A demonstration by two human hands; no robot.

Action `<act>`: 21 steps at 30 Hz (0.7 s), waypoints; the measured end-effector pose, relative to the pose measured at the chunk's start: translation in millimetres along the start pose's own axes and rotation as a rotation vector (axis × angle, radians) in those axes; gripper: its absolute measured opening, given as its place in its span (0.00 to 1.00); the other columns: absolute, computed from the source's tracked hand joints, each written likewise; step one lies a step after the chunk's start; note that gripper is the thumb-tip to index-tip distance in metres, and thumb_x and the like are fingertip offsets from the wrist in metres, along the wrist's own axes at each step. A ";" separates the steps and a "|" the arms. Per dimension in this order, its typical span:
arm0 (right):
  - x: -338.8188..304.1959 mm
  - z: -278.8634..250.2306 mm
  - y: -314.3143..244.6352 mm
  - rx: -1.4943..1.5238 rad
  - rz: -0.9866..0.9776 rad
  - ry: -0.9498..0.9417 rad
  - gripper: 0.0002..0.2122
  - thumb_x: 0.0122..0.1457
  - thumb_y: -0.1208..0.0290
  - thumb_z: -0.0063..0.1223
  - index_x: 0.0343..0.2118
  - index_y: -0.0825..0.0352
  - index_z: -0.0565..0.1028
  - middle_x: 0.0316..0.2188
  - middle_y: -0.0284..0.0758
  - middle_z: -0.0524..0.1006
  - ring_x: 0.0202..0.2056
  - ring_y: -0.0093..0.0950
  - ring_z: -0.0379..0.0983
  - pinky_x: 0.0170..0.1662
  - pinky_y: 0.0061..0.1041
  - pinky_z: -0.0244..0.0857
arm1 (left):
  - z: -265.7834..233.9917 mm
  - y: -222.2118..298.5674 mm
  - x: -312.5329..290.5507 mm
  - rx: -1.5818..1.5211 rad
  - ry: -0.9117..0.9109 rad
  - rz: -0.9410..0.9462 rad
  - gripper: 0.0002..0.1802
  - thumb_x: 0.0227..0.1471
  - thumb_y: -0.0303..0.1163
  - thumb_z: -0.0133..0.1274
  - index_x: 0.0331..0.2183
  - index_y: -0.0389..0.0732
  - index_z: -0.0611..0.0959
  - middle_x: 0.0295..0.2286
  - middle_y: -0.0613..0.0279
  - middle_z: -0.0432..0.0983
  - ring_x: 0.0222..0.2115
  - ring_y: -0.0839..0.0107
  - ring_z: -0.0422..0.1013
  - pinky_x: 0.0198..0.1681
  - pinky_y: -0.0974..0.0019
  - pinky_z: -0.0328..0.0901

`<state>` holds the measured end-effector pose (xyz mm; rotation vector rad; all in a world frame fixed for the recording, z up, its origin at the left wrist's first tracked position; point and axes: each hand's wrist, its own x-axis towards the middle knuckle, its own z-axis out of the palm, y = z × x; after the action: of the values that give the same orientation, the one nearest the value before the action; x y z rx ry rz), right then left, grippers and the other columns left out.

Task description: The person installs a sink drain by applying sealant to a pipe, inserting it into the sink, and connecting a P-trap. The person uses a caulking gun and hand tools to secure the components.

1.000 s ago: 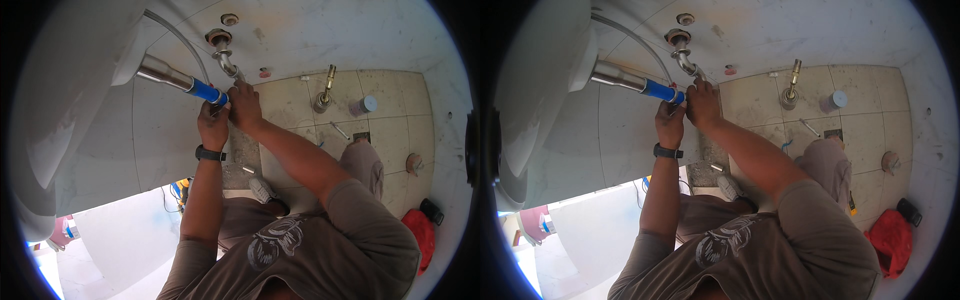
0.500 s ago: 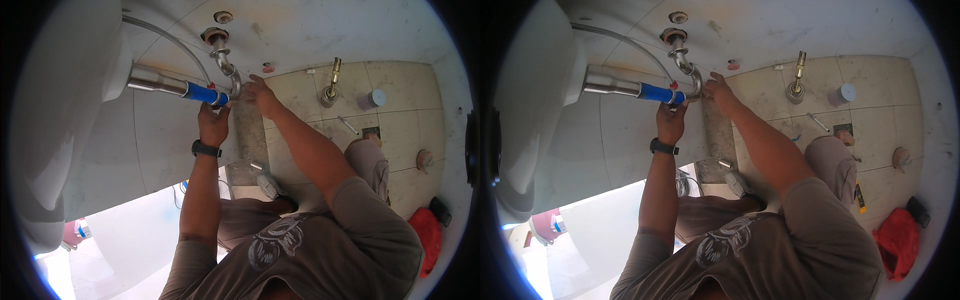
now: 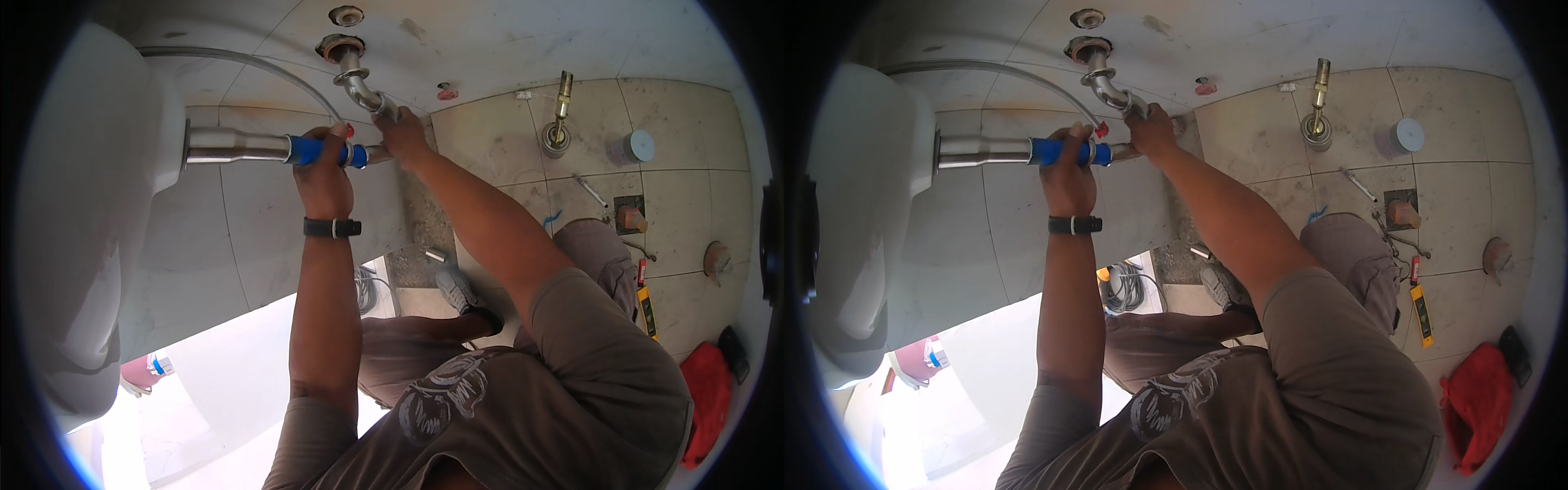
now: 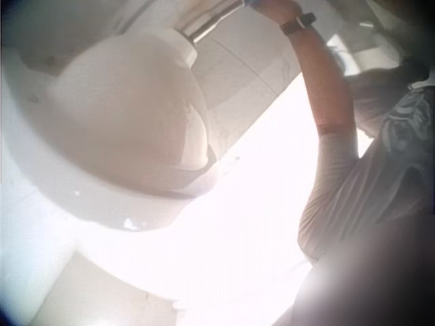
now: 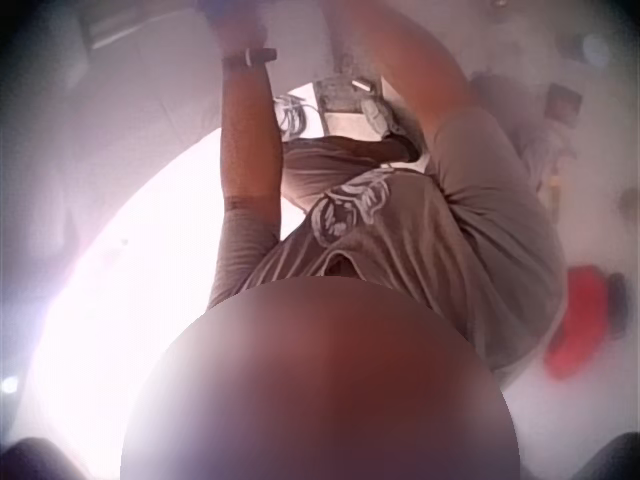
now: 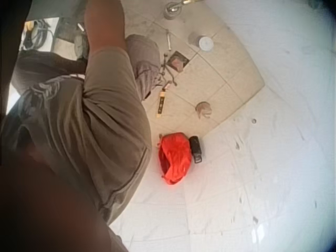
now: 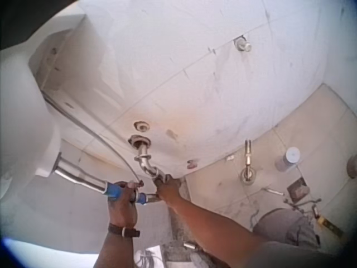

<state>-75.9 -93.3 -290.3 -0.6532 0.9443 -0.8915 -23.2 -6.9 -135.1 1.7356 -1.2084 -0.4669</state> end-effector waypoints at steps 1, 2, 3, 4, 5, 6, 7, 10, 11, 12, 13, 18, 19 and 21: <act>3.0 1.7 1.8 -0.066 0.003 0.028 0.19 0.60 0.62 0.63 0.44 0.74 0.73 0.33 0.43 0.77 0.29 0.30 0.78 0.30 0.32 0.75 | 5.0 -0.7 4.8 0.005 0.012 -0.007 0.16 0.59 0.34 0.61 0.41 0.30 0.81 0.36 0.60 0.76 0.39 0.63 0.76 0.47 0.60 0.69; 5.1 3.5 3.1 -0.054 -0.001 0.024 0.19 0.60 0.63 0.63 0.44 0.74 0.73 0.33 0.43 0.77 0.29 0.31 0.78 0.29 0.32 0.75 | 8.7 -1.1 7.9 0.064 0.048 -0.078 0.13 0.59 0.32 0.61 0.38 0.31 0.81 0.34 0.61 0.76 0.38 0.64 0.76 0.45 0.60 0.69; 6.4 5.0 3.7 -0.059 0.000 0.033 0.19 0.60 0.63 0.63 0.44 0.75 0.73 0.32 0.43 0.77 0.29 0.31 0.78 0.29 0.32 0.75 | 12.3 -1.8 9.1 -0.146 0.090 -0.062 0.11 0.58 0.31 0.61 0.36 0.33 0.80 0.31 0.62 0.74 0.36 0.64 0.76 0.43 0.60 0.68; 7.1 5.8 3.6 -0.081 0.053 0.051 0.19 0.60 0.64 0.64 0.44 0.75 0.73 0.32 0.43 0.77 0.29 0.32 0.78 0.29 0.32 0.76 | 17.7 -3.0 9.8 -0.302 0.155 -0.111 0.09 0.58 0.30 0.61 0.33 0.35 0.79 0.29 0.62 0.73 0.35 0.65 0.75 0.41 0.60 0.68; 7.1 6.2 3.4 -0.022 0.041 0.038 0.20 0.59 0.64 0.64 0.45 0.75 0.72 0.32 0.43 0.77 0.29 0.32 0.78 0.29 0.33 0.76 | 21.8 -4.1 9.4 -0.458 0.205 -0.157 0.09 0.57 0.30 0.61 0.30 0.36 0.78 0.27 0.63 0.72 0.33 0.65 0.75 0.39 0.60 0.67; 6.1 6.4 2.9 0.019 0.078 0.031 0.20 0.59 0.64 0.64 0.45 0.76 0.72 0.32 0.43 0.76 0.29 0.32 0.78 0.29 0.33 0.76 | 24.0 -4.3 9.0 -0.468 0.223 -0.150 0.09 0.57 0.29 0.61 0.29 0.37 0.77 0.26 0.63 0.72 0.32 0.65 0.74 0.39 0.60 0.67; 4.9 6.3 2.3 0.049 0.125 0.032 0.20 0.59 0.65 0.65 0.45 0.76 0.72 0.32 0.43 0.76 0.29 0.32 0.77 0.28 0.34 0.77 | 25.6 -4.3 8.7 -0.480 0.228 -0.136 0.10 0.56 0.28 0.61 0.28 0.39 0.76 0.25 0.63 0.72 0.31 0.66 0.74 0.38 0.60 0.67; 3.1 7.0 -0.3 0.129 0.222 0.008 0.20 0.59 0.66 0.64 0.46 0.76 0.71 0.32 0.44 0.75 0.30 0.33 0.77 0.27 0.35 0.77 | 27.4 -3.3 8.6 -0.483 0.239 -0.107 0.09 0.55 0.25 0.60 0.27 0.40 0.75 0.24 0.63 0.71 0.30 0.66 0.74 0.38 0.59 0.67; 3.5 7.6 -1.3 0.152 0.258 0.009 0.20 0.59 0.67 0.64 0.46 0.76 0.71 0.32 0.44 0.75 0.29 0.32 0.77 0.27 0.35 0.77 | 28.1 -3.3 9.0 -0.469 0.241 -0.100 0.08 0.55 0.24 0.59 0.27 0.40 0.75 0.24 0.63 0.71 0.31 0.65 0.74 0.38 0.59 0.67; 4.5 8.4 -2.4 0.182 0.269 0.006 0.20 0.59 0.67 0.64 0.45 0.76 0.71 0.33 0.44 0.75 0.29 0.32 0.76 0.27 0.35 0.77 | 29.5 -3.5 9.6 -0.493 0.254 -0.086 0.08 0.55 0.24 0.59 0.27 0.39 0.75 0.24 0.62 0.71 0.30 0.65 0.74 0.38 0.59 0.67; 5.4 8.8 -3.4 0.198 0.304 0.005 0.20 0.59 0.67 0.64 0.45 0.77 0.71 0.33 0.43 0.74 0.29 0.32 0.76 0.27 0.35 0.76 | 31.4 -4.3 10.3 -0.507 0.267 -0.075 0.07 0.54 0.23 0.58 0.27 0.39 0.75 0.24 0.62 0.71 0.30 0.65 0.74 0.38 0.59 0.67; -10.8 10.8 -2.8 -0.148 0.065 0.146 0.23 0.62 0.68 0.58 0.55 0.74 0.65 0.39 0.49 0.75 0.39 0.43 0.78 0.45 0.45 0.74 | 28.0 -9.2 10.4 -0.540 0.234 -0.105 0.06 0.53 0.22 0.58 0.29 0.38 0.75 0.26 0.60 0.72 0.28 0.64 0.74 0.39 0.58 0.69; -19.6 10.3 -1.5 -0.260 -0.044 0.206 0.25 0.62 0.68 0.57 0.57 0.74 0.64 0.42 0.51 0.75 0.41 0.46 0.78 0.49 0.46 0.72 | 24.4 -9.6 10.6 -0.528 0.206 -0.123 0.06 0.54 0.22 0.58 0.30 0.37 0.76 0.27 0.59 0.73 0.29 0.63 0.75 0.41 0.58 0.69; -38.1 4.1 2.5 -0.320 -0.220 0.166 0.27 0.62 0.69 0.54 0.61 0.72 0.60 0.51 0.55 0.70 0.49 0.50 0.74 0.55 0.46 0.68 | 13.9 -9.7 8.4 -0.294 0.104 -0.022 0.06 0.54 0.24 0.59 0.33 0.35 0.77 0.29 0.58 0.75 0.31 0.64 0.75 0.44 0.60 0.69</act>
<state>-82.6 -58.6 -275.1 -0.9822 1.1946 -1.0097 -24.6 -20.2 -148.5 1.5031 -0.9935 -0.5324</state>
